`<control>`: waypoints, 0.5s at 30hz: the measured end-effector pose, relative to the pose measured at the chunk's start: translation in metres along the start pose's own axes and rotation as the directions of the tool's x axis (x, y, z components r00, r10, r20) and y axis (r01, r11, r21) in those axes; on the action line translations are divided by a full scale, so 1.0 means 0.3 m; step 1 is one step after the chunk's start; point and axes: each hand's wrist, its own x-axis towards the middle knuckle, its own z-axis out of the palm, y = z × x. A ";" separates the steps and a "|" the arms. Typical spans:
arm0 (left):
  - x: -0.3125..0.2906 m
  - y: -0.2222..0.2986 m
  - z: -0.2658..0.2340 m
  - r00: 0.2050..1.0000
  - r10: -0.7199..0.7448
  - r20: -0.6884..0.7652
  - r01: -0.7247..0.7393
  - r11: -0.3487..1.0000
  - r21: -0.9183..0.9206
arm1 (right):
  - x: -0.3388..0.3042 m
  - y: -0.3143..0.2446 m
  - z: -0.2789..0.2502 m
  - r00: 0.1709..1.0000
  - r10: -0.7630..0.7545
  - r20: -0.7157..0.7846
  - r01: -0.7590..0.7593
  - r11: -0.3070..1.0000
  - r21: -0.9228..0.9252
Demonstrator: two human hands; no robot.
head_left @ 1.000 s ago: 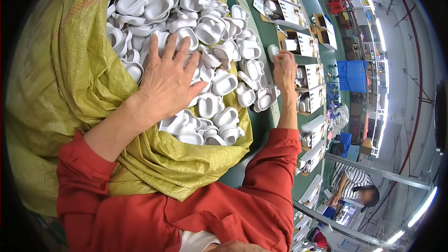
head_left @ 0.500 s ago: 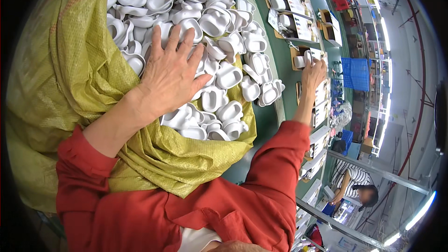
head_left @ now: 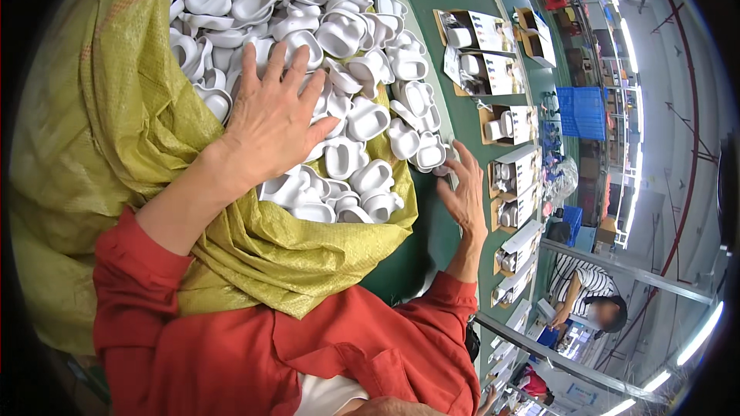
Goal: Picking small white plastic components from a large sack and placing them into individual packaging boxes on a production line.
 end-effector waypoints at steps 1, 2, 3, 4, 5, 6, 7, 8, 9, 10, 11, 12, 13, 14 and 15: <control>0.000 0.000 -0.001 1.000 0.004 -0.007 -0.004 1.000 0.004 | -0.017 -0.022 0.002 1.000 0.021 -0.017 -0.022 0.998 -0.059; -0.001 -0.002 -0.002 1.000 0.007 -0.014 -0.007 1.000 0.009 | -0.026 -0.034 0.007 0.999 0.039 -0.034 -0.043 0.992 -0.116; 0.006 0.009 -0.007 1.000 0.012 -0.023 -0.012 1.000 0.007 | -0.041 -0.004 0.023 0.994 0.079 -0.080 -0.089 0.988 -0.124; 0.006 0.009 -0.005 1.000 0.015 -0.022 -0.015 1.000 0.004 | -0.041 0.019 0.038 0.993 0.083 -0.080 -0.093 0.988 -0.126; 0.003 0.007 -0.004 1.000 0.009 -0.012 -0.009 1.000 0.005 | -0.040 0.042 0.047 0.990 0.045 -0.137 -0.065 0.987 -0.144; 0.003 0.004 -0.006 1.000 -0.003 -0.003 0.003 1.000 0.010 | -0.024 0.069 0.052 0.981 0.000 -0.191 -0.031 0.986 -0.162; 0.005 0.005 -0.002 1.000 0.001 -0.006 -0.001 1.000 0.009 | -0.003 0.093 0.044 0.958 0.033 -0.284 -0.069 0.991 -0.118; 0.007 0.006 0.004 1.000 0.003 -0.014 -0.003 1.000 0.004 | 0.031 0.125 0.025 0.940 0.036 -0.339 -0.092 0.984 -0.150; 0.004 0.005 0.007 1.000 0.004 -0.018 -0.004 1.000 0.005 | 0.076 0.143 0.006 0.920 0.039 -0.391 -0.115 0.978 -0.173; 0.003 0.003 0.005 1.000 0.006 -0.020 -0.006 1.000 0.007 | 0.122 0.172 -0.019 0.927 0.051 -0.373 -0.104 0.987 -0.125; 0.002 0.001 0.002 1.000 0.001 -0.008 -0.001 1.000 0.009 | 0.165 0.192 -0.026 0.916 0.051 -0.397 -0.106 0.987 -0.118; -0.002 -0.001 0.003 1.000 -0.011 0.009 0.011 1.000 0.012 | 0.211 0.211 -0.021 0.909 0.048 -0.415 -0.102 0.989 -0.108; 0.000 0.002 0.001 1.000 -0.008 0.010 0.008 1.000 0.010 | 0.240 0.235 -0.029 0.918 0.086 -0.386 -0.155 0.976 -0.152; 0.004 0.006 -0.002 1.000 0.003 -0.001 -0.003 1.000 0.008 | 0.263 0.264 -0.033 0.900 0.126 -0.417 -0.242 0.940 -0.240; 0.004 0.007 -0.004 1.000 0.011 -0.008 -0.011 1.000 0.009 | 0.283 0.284 -0.026 0.879 0.160 -0.449 -0.324 0.891 -0.318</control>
